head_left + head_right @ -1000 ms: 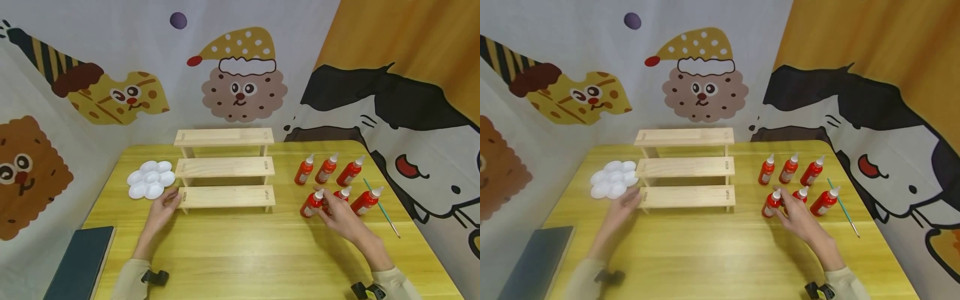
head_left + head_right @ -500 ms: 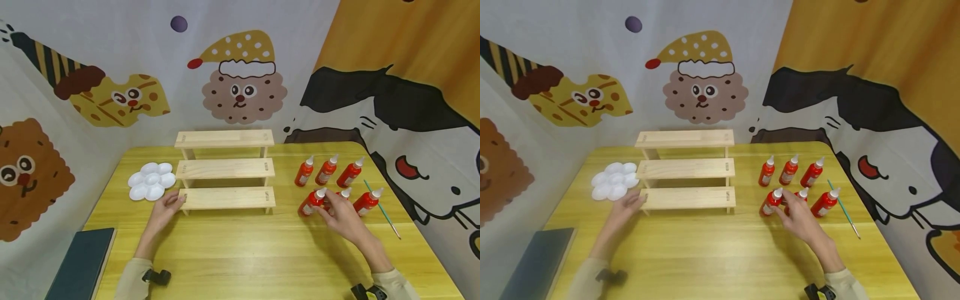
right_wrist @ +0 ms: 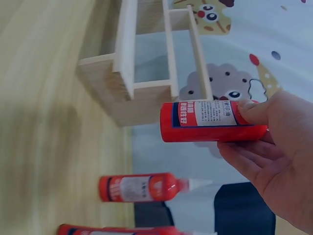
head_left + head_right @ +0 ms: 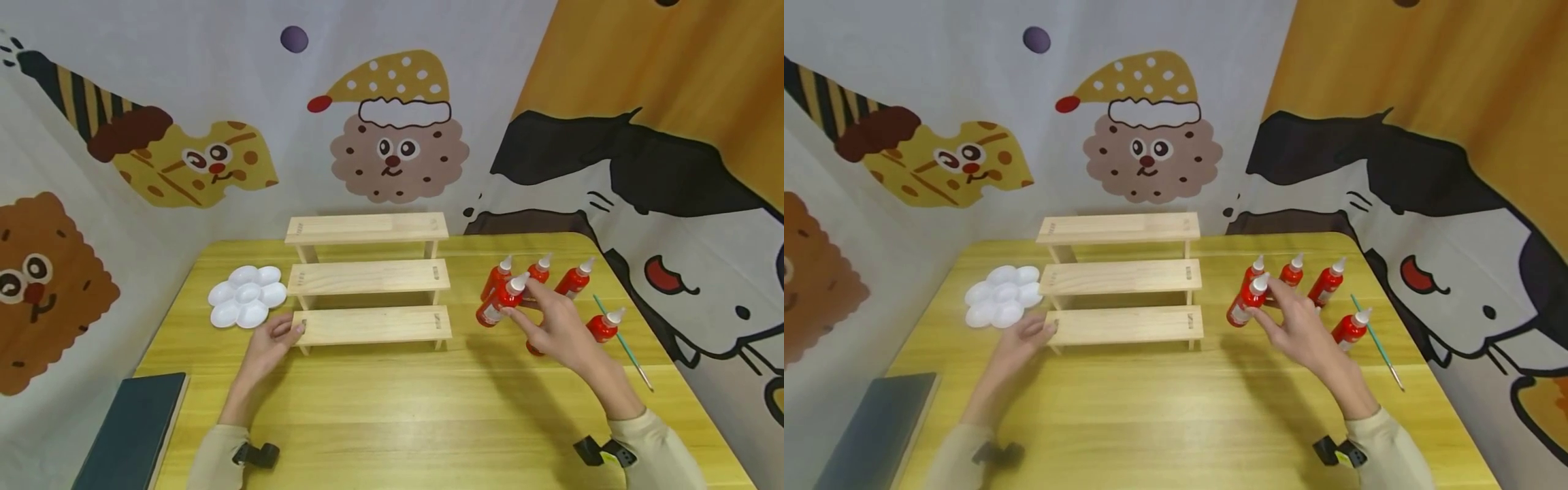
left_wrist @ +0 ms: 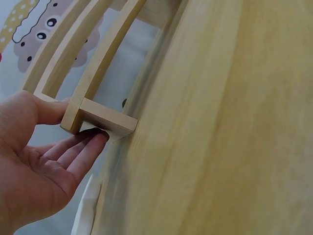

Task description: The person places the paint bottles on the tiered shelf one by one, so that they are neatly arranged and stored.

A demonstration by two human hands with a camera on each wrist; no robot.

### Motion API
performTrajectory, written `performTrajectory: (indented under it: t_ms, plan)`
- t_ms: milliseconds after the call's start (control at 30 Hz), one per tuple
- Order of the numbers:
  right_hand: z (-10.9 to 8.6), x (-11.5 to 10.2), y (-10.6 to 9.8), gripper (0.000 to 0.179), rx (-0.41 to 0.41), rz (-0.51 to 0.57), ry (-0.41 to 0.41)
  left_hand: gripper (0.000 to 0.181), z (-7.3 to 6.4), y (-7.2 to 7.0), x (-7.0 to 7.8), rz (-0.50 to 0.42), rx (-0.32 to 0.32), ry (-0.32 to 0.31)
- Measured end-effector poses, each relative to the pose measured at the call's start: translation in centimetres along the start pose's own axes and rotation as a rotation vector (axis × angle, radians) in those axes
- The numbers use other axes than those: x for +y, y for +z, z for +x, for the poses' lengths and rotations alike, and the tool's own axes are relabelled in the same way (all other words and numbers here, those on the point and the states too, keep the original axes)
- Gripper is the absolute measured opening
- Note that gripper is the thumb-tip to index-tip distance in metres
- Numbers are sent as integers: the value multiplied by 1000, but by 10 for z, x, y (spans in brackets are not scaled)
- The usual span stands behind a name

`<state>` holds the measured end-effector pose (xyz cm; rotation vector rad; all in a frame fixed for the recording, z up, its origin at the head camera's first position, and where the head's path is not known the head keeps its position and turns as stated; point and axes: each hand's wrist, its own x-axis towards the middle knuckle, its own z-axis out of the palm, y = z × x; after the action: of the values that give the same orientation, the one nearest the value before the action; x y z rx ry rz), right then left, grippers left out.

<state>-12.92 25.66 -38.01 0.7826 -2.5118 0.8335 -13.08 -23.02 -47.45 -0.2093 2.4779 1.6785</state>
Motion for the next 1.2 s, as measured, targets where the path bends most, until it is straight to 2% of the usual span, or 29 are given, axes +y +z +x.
performTrajectory:
  t_ms: [333,633,867,1200]
  plan:
    - [39,-19,-6,45,5,19,-41,63,0,2,-5,18,43,9]
    - [80,-32,10,49,88,167,-55,59,2,5,-4,-4,83,-29]
    - [119,-45,25,40,99,273,-65,59,6,5,-9,-67,96,-51]
    - [168,-58,54,40,75,331,-74,61,7,10,-8,-221,118,-99]
